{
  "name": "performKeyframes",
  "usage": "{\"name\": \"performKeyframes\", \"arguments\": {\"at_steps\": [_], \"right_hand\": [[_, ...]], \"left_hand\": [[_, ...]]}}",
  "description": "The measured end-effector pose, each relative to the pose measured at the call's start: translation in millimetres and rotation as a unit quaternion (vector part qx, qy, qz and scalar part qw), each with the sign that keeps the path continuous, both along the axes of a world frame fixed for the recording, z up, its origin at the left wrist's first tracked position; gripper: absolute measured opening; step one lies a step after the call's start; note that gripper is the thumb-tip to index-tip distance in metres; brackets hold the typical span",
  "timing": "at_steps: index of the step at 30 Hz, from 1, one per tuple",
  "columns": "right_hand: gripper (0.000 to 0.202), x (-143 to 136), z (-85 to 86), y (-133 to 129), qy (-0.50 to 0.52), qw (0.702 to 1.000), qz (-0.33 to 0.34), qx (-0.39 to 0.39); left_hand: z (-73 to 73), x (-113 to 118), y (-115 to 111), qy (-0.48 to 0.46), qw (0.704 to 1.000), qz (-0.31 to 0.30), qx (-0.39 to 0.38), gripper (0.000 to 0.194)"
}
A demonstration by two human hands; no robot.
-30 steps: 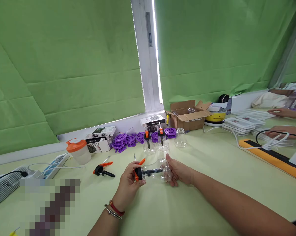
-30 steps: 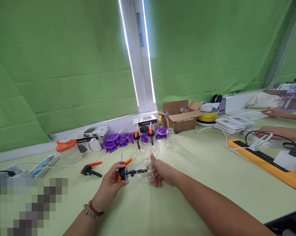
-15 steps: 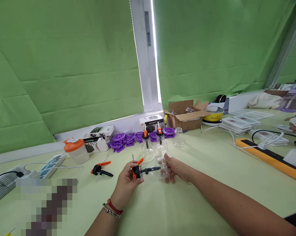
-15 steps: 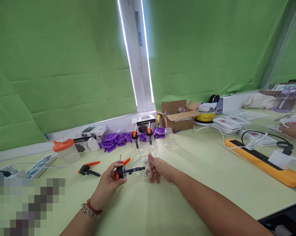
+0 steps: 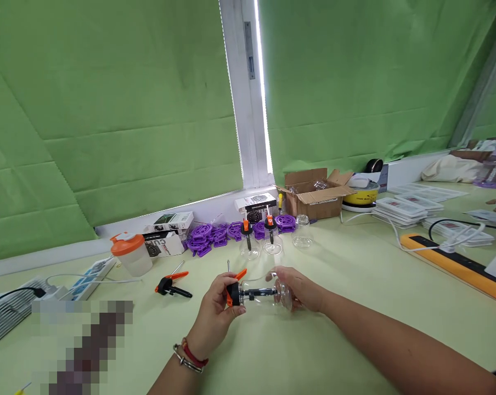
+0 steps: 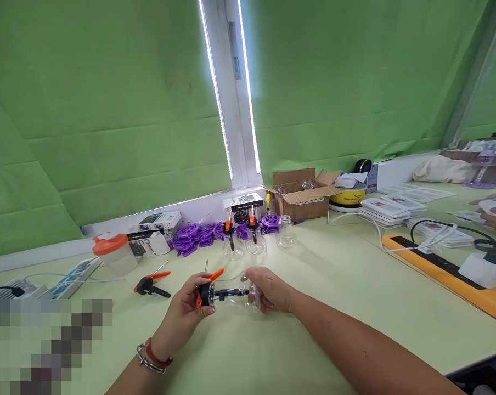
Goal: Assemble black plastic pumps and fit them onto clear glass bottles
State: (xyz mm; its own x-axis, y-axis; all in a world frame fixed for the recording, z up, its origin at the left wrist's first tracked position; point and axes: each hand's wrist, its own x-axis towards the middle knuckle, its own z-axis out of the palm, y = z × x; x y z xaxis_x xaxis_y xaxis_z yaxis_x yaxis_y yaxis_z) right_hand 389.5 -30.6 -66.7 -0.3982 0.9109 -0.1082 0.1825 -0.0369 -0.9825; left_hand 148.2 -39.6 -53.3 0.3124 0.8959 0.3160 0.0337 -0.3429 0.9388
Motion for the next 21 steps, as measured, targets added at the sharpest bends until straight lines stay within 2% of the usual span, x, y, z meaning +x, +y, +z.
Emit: {"name": "performKeyframes", "arguments": {"at_steps": [2, 3, 5, 6, 7, 9, 10, 11, 13, 14, 16, 18, 21], "right_hand": [[0.078, 0, 3.2, -1, -0.032, 0.999, -0.015, -0.037], [0.078, 0, 5.9, -3, -0.054, 0.998, -0.033, -0.003], [0.072, 2, 11.8, -8, -0.119, 0.976, -0.068, 0.169], [0.071, 3, 14.3, -10, -0.163, 0.942, -0.07, 0.284], [0.072, 4, 15.9, -13, -0.212, 0.892, -0.057, 0.395], [0.073, 2, 15.8, -16, -0.306, 0.775, -0.006, 0.553], [0.069, 1, 13.9, -16, -0.344, 0.726, 0.008, 0.596], [0.066, -2, 11.0, -16, -0.372, 0.688, 0.009, 0.623], [0.065, -7, 3.8, -14, -0.404, 0.645, -0.007, 0.649], [0.066, -9, 0.3, -13, -0.41, 0.636, -0.016, 0.654], [0.067, -13, -4.8, -11, -0.41, 0.64, -0.023, 0.649], [0.068, -15, -7.1, -11, -0.398, 0.666, -0.017, 0.631], [0.07, -14, -8.2, -12, -0.364, 0.722, -0.005, 0.588]], "left_hand": [[0.0, 0, 0, 0.007, 1.0, -0.005, -0.011, 0.039], [0.3, 0, 1, 0.009, 1.0, -0.005, -0.021, 0.039], [1.8, -2, 2, 0.008, 0.999, 0.0, -0.038, 0.039], [2.8, -4, 3, 0.006, 0.999, 0.003, -0.044, 0.039], [4.0, -5, 3, 0.004, 0.999, 0.007, -0.047, 0.039], [6.4, -8, 4, 0.005, 0.999, 0.015, -0.043, 0.04], [7.4, -9, 3, 0.009, 0.999, 0.019, -0.039, 0.04], [8.3, -10, 3, 0.014, 0.999, 0.022, -0.033, 0.04], [9.2, -10, 1, 0.019, 0.999, 0.026, -0.014, 0.039], [9.1, -9, 1, 0.019, 0.999, 0.027, -0.002, 0.038], [7.9, -8, 1, 0.02, 0.999, 0.026, 0.015, 0.038], [5.9, -7, 1, 0.025, 0.999, 0.022, 0.024, 0.038], [3.3, -6, 3, 0.038, 0.999, 0.015, 0.035, 0.036]]}}
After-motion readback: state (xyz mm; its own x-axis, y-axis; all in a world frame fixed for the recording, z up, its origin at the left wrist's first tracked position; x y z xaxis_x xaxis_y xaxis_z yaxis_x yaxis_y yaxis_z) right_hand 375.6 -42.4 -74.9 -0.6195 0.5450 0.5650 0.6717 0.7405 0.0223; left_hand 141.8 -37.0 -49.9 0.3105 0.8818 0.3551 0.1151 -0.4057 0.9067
